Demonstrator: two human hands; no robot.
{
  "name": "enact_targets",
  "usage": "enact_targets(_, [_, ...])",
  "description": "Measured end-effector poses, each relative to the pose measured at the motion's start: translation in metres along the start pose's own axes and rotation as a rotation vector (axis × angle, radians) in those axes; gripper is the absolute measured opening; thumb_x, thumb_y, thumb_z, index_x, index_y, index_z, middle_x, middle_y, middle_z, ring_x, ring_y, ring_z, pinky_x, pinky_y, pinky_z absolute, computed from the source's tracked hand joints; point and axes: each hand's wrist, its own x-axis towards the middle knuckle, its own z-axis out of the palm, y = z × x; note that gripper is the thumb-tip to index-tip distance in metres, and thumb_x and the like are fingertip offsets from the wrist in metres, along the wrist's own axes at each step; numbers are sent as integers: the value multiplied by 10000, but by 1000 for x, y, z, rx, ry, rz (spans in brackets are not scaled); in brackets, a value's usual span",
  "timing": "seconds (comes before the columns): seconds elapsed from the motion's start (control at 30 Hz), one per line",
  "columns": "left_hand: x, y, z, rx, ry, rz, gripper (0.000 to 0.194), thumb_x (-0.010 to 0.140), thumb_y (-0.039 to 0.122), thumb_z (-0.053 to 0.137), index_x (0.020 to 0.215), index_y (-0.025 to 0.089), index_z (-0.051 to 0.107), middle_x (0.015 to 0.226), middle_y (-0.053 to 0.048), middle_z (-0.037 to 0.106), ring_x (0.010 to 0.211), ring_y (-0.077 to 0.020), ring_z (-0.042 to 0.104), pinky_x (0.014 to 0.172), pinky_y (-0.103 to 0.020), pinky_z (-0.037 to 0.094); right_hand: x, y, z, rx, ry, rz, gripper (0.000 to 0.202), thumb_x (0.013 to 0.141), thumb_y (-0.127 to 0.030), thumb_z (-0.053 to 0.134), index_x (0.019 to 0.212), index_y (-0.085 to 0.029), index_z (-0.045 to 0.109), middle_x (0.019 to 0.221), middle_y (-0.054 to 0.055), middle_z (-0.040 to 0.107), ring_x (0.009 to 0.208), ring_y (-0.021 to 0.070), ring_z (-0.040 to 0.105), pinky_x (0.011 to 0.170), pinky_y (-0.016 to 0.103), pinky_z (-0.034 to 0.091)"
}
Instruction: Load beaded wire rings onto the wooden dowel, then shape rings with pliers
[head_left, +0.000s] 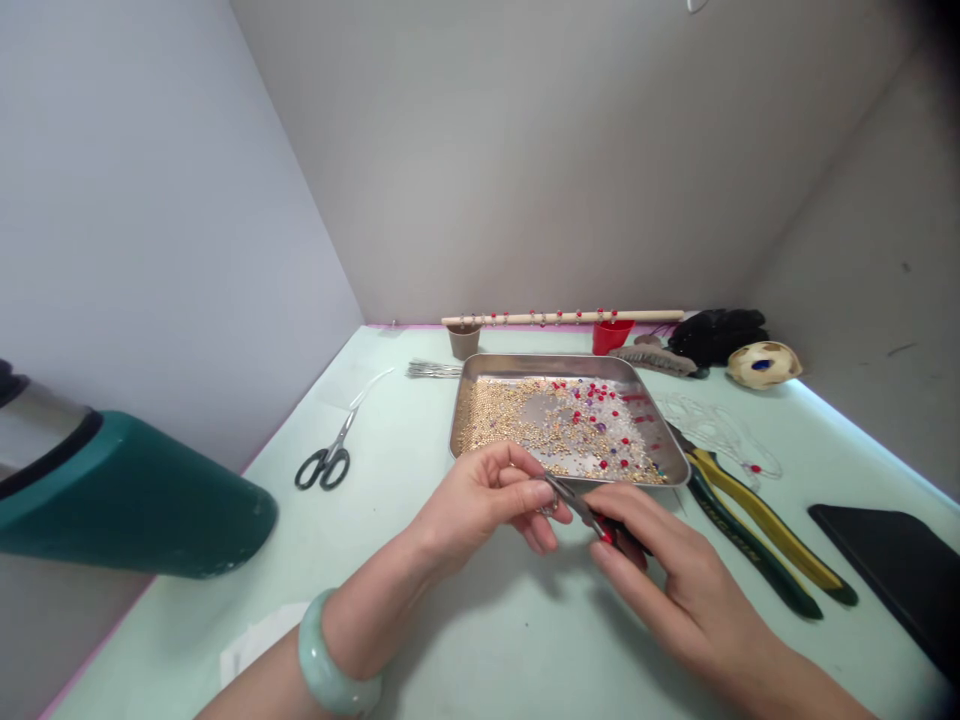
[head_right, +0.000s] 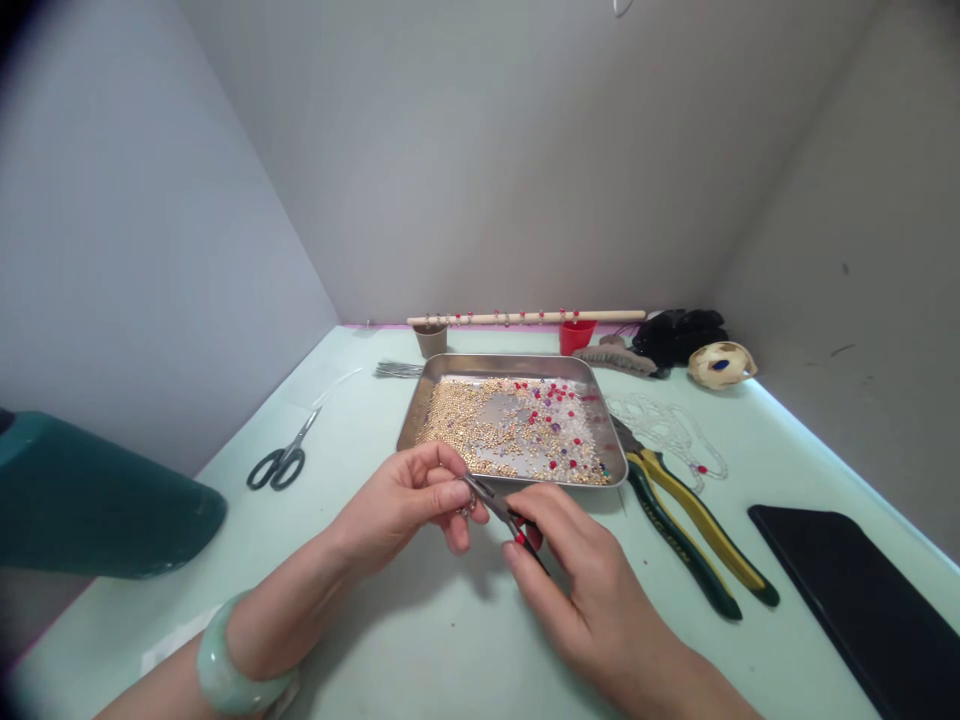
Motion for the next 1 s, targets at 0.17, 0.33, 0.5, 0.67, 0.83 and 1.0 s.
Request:
enact_targets(0.17, [3,-4,-4,-90,-61,-75,253,735,265,689,823,154,480,711,-44,703,481,-113,628,485,-222,492,1,8,1,-55,7,-84,282,869,-157,473,1142,-226,461,1019,66,555,912,182,552,771,319,474])
enact_targets(0.33, [5,-8,-5,-140,-61,-123,267,714,261,706,828,154,489,713,-40,706,470,-103,622,479,-211,498,-4,15,11,-177,90,-124,338,858,-111,465,1183,-197,431,1087,110,527,998,211,535,823,354,466])
enact_targets(0.5, [4,-6,-10,-193,-126,-196,253,693,254,722,800,140,524,700,-51,711,439,-103,611,431,-195,490,-3,13,9,-183,90,-156,320,852,-110,473,1161,-194,446,1014,93,558,916,197,558,756,332,473])
enact_targets(0.67, [-1,3,-18,-160,-309,-306,222,665,244,734,748,138,557,613,-35,690,433,-130,613,364,-189,459,5,2,-14,71,-183,-15,186,907,-203,429,1048,-221,548,898,47,597,789,161,573,677,298,471])
enact_targets(0.83, [-5,9,-19,-81,-436,-431,202,659,250,734,728,133,584,565,-28,666,406,-126,591,369,-201,452,9,-2,-26,250,-369,113,182,908,-293,446,906,-233,618,823,17,615,733,152,572,667,299,477])
enact_targets(1.0, [1,4,-11,10,-112,-168,229,685,241,717,797,138,545,669,-42,697,476,-114,623,472,-218,482,7,12,-12,173,-68,143,198,891,-314,470,997,-222,609,964,58,641,878,194,596,761,344,487])
